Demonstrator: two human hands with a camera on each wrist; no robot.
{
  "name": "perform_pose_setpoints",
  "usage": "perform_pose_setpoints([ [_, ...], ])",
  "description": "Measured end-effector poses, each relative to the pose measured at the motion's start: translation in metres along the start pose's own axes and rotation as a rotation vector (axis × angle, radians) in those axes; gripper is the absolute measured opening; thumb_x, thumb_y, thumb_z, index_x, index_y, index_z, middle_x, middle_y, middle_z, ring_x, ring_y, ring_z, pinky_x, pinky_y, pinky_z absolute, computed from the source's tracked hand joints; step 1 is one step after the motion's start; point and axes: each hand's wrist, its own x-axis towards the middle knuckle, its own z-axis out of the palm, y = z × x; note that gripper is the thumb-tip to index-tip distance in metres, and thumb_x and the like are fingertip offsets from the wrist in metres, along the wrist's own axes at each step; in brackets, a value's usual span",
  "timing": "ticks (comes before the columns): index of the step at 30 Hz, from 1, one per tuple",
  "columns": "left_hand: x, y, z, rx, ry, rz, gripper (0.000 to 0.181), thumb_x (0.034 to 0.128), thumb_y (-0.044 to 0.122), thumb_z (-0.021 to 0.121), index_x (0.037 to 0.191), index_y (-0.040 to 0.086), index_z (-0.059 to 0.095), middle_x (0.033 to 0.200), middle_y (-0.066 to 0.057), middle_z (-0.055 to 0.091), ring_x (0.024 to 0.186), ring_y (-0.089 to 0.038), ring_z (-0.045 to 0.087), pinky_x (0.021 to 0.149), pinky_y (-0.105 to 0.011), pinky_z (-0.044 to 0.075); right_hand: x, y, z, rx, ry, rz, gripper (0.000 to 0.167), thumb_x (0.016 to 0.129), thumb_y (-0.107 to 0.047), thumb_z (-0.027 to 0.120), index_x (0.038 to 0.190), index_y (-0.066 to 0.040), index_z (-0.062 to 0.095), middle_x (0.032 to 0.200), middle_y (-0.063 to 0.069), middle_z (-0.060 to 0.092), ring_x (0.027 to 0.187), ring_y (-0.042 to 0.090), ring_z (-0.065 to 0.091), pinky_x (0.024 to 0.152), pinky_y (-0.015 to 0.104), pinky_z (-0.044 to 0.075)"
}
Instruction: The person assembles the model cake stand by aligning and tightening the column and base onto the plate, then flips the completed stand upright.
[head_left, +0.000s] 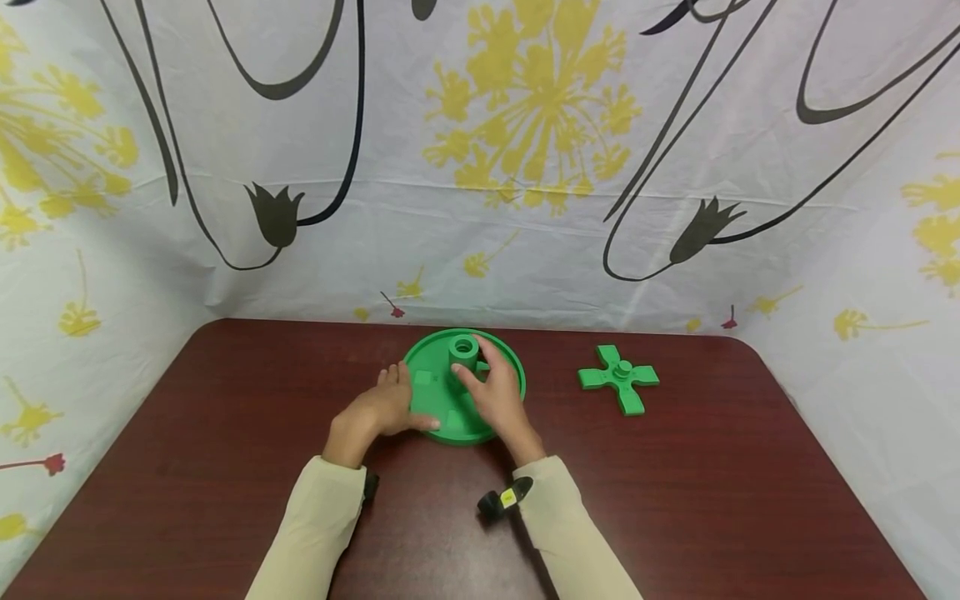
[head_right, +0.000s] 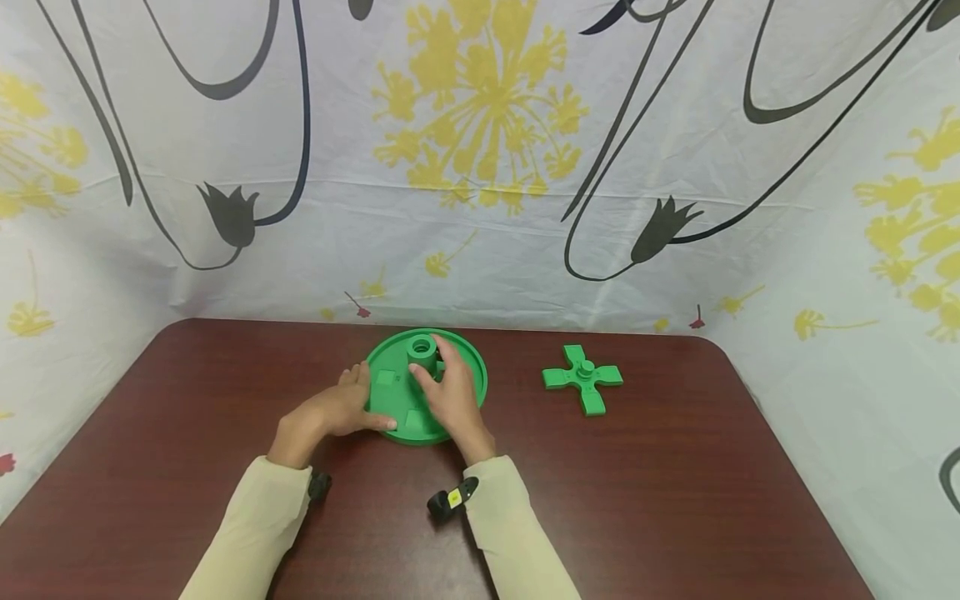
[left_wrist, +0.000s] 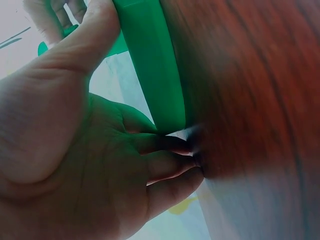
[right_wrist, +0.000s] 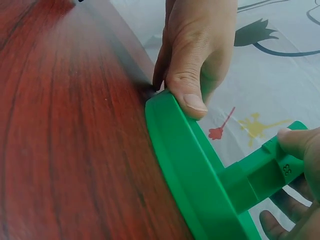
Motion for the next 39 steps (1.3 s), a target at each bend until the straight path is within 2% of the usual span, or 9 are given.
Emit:
perform_pose_setpoints([
  [6,0.000,0.001,0.000,0.014,-0.003,-0.002,0.112,0.0911,0.048,0.069,0.153,-0.013,-0.002,0.161,-0.033,0.002,0.150,-0.046,0.003,0.117,-0.057,0.024,0.000,0.001,0.003,-0.032,0.048,-0.039,0.050,0.089,-0.018,0.076,0.135,-0.006,0.059,0.122,0.014,0.068,0.108,0.030,0.065,0.084,0.046,0.055],
  [14,0.001,-0.001,0.001,0.013,-0.008,0.003,0.113,0.0909,0.049,0.068,0.153,-0.012,-0.003,0.161,-0.033,0.002,0.150,-0.046,0.003,0.117,-0.058,0.024,-0.001,0.000,0.003,-0.063,0.058,-0.039,0.051,0.089,-0.020,0.076,0.134,-0.005,0.060,0.119,0.015,0.069,0.107,0.030,0.065,0.082,0.046,0.055],
  [20,0.001,0.000,0.001,0.015,-0.002,0.003,0.113,0.0906,0.050,0.069,0.153,-0.012,-0.002,0.161,-0.033,0.003,0.150,-0.046,0.004,0.116,-0.058,0.024,0.000,0.002,0.002,-0.064,0.040,-0.025,0.053,0.090,-0.023,0.076,0.137,-0.006,0.058,0.120,0.014,0.068,0.110,0.030,0.064,0.083,0.045,0.055],
  [24,0.001,0.000,0.002,0.008,-0.001,0.000,0.114,0.0901,0.050,0.069,0.154,-0.011,-0.003,0.161,-0.032,0.002,0.150,-0.045,0.003,0.117,-0.057,0.023,-0.001,0.002,-0.003,-0.052,-0.002,0.002,0.055,0.091,-0.024,0.075,0.140,-0.007,0.055,0.124,0.013,0.066,0.114,0.029,0.063,0.086,0.045,0.055],
  [32,0.002,-0.001,0.001,0.017,-0.002,0.000,0.115,0.0898,0.051,0.069,0.154,-0.011,-0.003,0.161,-0.032,0.002,0.150,-0.045,0.003,0.117,-0.058,0.024,0.005,0.000,-0.021,-0.004,-0.102,0.015,0.055,0.089,-0.021,0.076,0.139,-0.007,0.055,0.132,0.012,0.062,0.122,0.030,0.059,0.093,0.046,0.052],
  [39,0.001,-0.001,0.003,0.014,0.008,0.007,0.114,0.0899,0.049,0.070,0.154,-0.011,-0.002,0.161,-0.032,0.003,0.151,-0.044,0.003,0.117,-0.057,0.024,0.012,0.001,-0.061,0.043,-0.101,0.032,0.050,0.091,-0.017,0.073,0.137,-0.004,0.056,0.134,0.017,0.060,0.127,0.036,0.055,0.097,0.053,0.048],
])
